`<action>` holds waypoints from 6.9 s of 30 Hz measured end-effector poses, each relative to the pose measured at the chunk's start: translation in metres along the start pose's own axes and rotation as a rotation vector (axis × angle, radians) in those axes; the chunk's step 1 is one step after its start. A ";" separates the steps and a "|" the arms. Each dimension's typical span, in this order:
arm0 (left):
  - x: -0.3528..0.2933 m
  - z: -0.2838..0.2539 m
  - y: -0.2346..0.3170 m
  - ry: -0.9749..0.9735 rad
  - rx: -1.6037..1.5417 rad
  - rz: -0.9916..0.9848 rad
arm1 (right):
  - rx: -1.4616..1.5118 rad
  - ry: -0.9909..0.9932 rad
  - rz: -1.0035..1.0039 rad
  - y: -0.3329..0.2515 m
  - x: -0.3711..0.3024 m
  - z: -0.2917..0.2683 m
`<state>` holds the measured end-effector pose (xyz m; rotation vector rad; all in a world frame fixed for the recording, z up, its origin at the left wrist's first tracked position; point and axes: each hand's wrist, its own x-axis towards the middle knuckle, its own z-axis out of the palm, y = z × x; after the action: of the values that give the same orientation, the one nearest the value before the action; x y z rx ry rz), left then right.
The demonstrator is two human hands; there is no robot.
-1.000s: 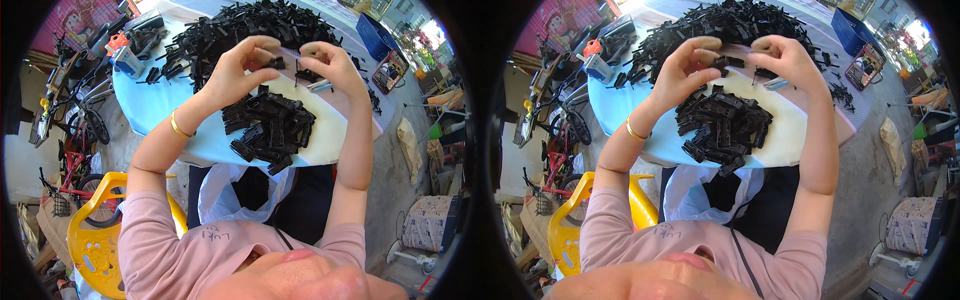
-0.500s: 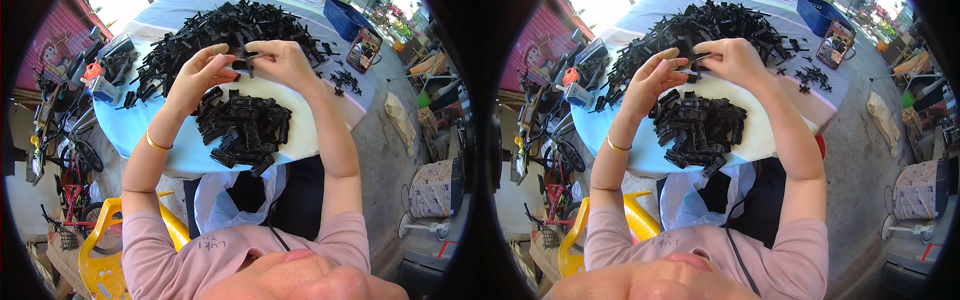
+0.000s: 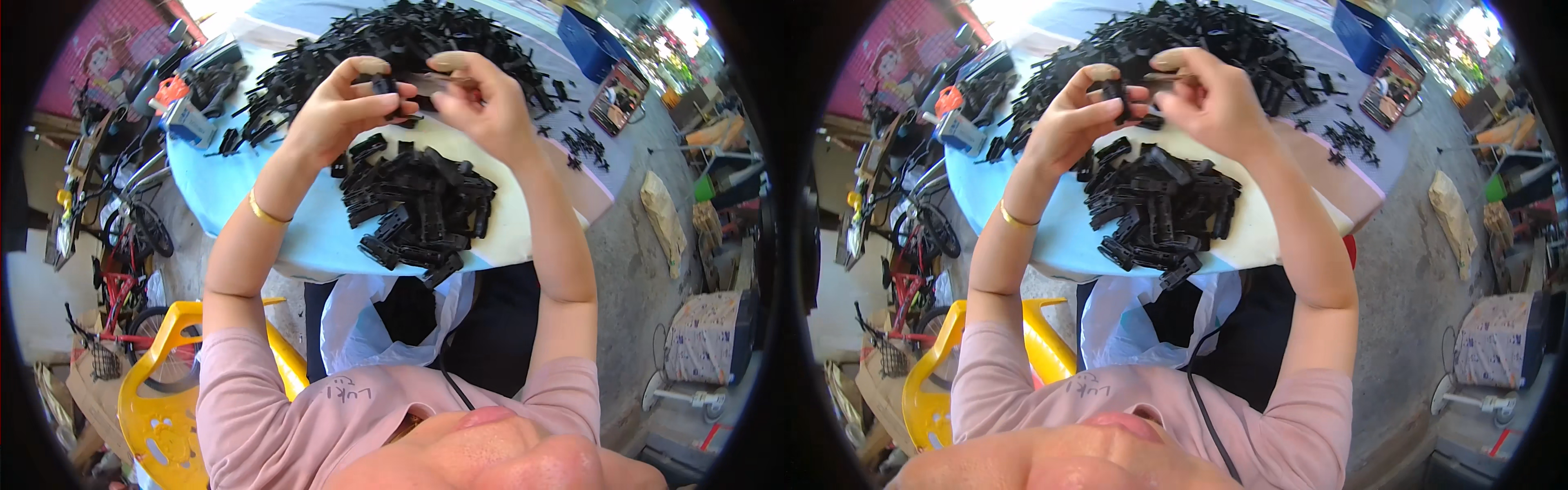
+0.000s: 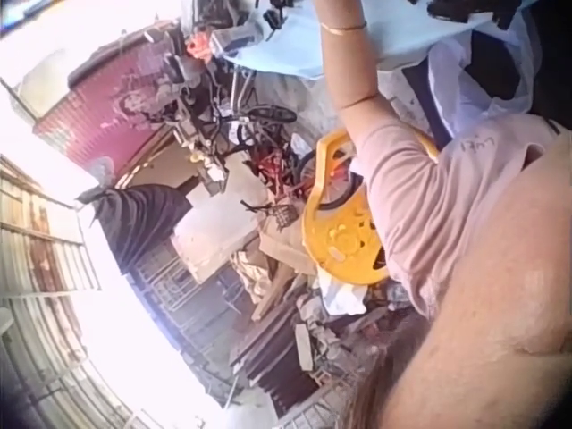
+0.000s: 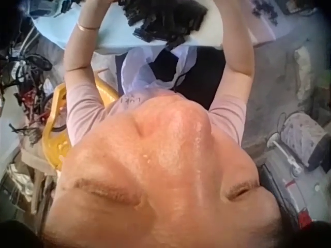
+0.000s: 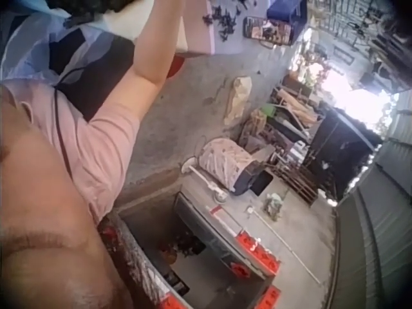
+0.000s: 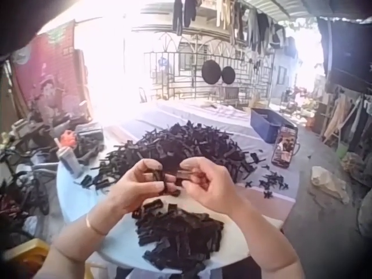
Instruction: Manually assembling or inspecting small black plastic components at a table.
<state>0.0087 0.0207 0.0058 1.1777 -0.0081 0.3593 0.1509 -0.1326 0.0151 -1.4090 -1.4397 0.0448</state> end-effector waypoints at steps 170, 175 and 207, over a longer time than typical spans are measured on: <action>-0.006 0.009 -0.001 -0.040 0.146 0.034 | 0.222 0.138 0.072 -0.015 -0.003 0.023; -0.006 0.016 -0.009 -0.001 0.177 0.198 | 0.431 0.076 0.218 -0.017 -0.003 0.019; -0.015 0.024 0.004 -0.095 0.699 0.314 | 0.261 -0.038 0.160 -0.006 -0.003 0.010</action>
<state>-0.0022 -0.0032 0.0159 1.8930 -0.1621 0.6098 0.1391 -0.1305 0.0133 -1.3092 -1.2967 0.3505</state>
